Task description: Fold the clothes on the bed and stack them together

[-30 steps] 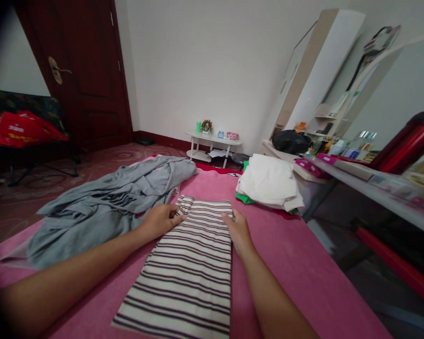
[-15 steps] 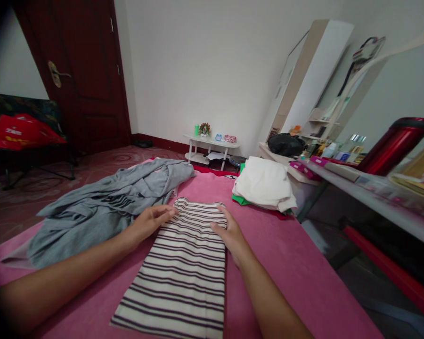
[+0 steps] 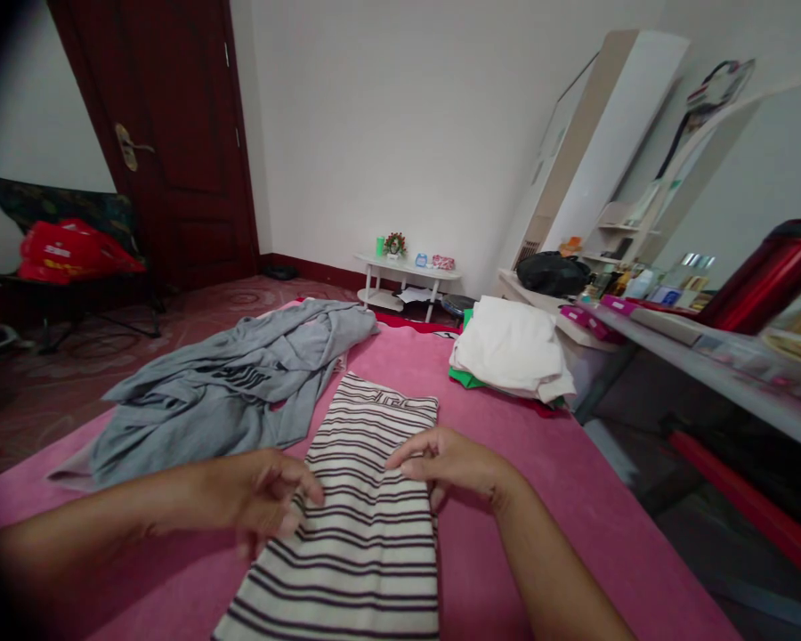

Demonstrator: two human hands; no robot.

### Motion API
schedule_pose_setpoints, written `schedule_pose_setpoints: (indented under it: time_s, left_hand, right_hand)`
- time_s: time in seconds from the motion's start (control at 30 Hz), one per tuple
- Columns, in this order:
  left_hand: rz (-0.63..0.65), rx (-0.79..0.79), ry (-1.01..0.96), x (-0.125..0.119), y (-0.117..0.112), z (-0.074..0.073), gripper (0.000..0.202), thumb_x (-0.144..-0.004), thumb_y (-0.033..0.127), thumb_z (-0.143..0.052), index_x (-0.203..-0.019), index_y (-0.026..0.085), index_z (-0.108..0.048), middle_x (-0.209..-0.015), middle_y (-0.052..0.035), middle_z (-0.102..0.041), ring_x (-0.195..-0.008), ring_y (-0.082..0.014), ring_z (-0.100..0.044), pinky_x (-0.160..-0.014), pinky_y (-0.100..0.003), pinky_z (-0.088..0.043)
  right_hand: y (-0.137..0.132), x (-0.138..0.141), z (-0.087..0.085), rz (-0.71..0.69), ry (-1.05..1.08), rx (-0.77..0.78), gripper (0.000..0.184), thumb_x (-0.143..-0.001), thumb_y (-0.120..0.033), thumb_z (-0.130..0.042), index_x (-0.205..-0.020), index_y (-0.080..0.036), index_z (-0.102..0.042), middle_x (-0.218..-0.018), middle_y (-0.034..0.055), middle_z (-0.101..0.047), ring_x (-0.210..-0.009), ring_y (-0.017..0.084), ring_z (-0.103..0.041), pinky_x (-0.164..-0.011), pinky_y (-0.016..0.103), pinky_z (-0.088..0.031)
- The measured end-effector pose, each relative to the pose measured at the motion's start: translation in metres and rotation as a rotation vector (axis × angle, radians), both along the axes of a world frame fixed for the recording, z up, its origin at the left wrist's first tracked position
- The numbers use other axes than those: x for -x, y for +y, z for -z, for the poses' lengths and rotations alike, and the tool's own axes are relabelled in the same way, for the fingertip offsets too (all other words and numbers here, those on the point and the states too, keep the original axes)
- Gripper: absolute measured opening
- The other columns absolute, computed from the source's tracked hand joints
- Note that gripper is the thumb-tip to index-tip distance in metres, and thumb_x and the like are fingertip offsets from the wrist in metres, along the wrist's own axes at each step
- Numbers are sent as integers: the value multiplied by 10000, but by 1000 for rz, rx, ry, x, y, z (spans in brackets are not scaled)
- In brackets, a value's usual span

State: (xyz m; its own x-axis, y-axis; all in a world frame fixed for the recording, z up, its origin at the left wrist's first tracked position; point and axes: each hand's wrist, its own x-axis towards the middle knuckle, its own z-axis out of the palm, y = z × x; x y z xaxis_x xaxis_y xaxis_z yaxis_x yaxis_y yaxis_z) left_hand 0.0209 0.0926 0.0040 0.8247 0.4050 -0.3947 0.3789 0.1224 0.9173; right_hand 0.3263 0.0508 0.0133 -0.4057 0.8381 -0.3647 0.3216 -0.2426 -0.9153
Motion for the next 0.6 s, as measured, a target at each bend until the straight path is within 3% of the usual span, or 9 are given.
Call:
schedule_pose_setpoints:
  time_s: [0.13,0.23,0.3,0.4,0.5,0.6]
  left_hand:
    - [-367,1,-141,-29,28,14,746,-607,417,-807,-1231,221,-448,-911,-37,-641,-737,-168,-624,-589,-261,-505]
    - [-461,-110,-264,-48,40,24,692,-579,347,-809,-1173,186,-495,-900,-27,-633,-782,-168,-610,-681,-278,-494]
    - [-474,-332,-278,-54,47,29,516,-628,318,-750,-1086,161,-571,-849,-16,-632,-742,-161,-587,-689,-275,-473]
    - [-514,-807,-74,-54,62,34,304,-714,248,-633,-1012,188,-655,-854,-16,-628,-729,-169,-569,-693,-283,-448]
    - [-573,-1072,141,-51,81,36,437,-716,309,-660,-1139,205,-620,-1028,-60,-617,-856,-212,-590,-777,-314,-448]
    - [-638,-989,191,-57,98,35,776,-646,473,-736,-1311,176,-465,-1139,-105,-613,-937,-245,-607,-807,-324,-458]
  right_hand:
    - [10,0,20,381,128,-43,479,-685,-445,-749,-1082,-199,-643,-794,10,-665,-573,102,-593,-470,185,-454]
    - [19,6,30,537,157,-152,451,-625,-392,-783,-998,-168,-665,-800,30,-682,-630,135,-613,-551,227,-477]
    - [25,7,33,623,121,-312,391,-622,-362,-764,-942,-153,-681,-810,40,-687,-663,154,-615,-612,257,-484]
    - [32,0,37,715,-59,-506,337,-682,-368,-667,-936,-148,-686,-865,63,-686,-689,176,-613,-677,303,-489]
    - [37,-10,45,817,-402,-660,503,-649,-371,-667,-1097,-144,-643,-1145,130,-620,-825,220,-625,-812,369,-482]
    - [42,-15,52,912,-545,-647,815,-595,-412,-729,-1319,-131,-480,-1235,170,-568,-966,272,-611,-877,413,-464]
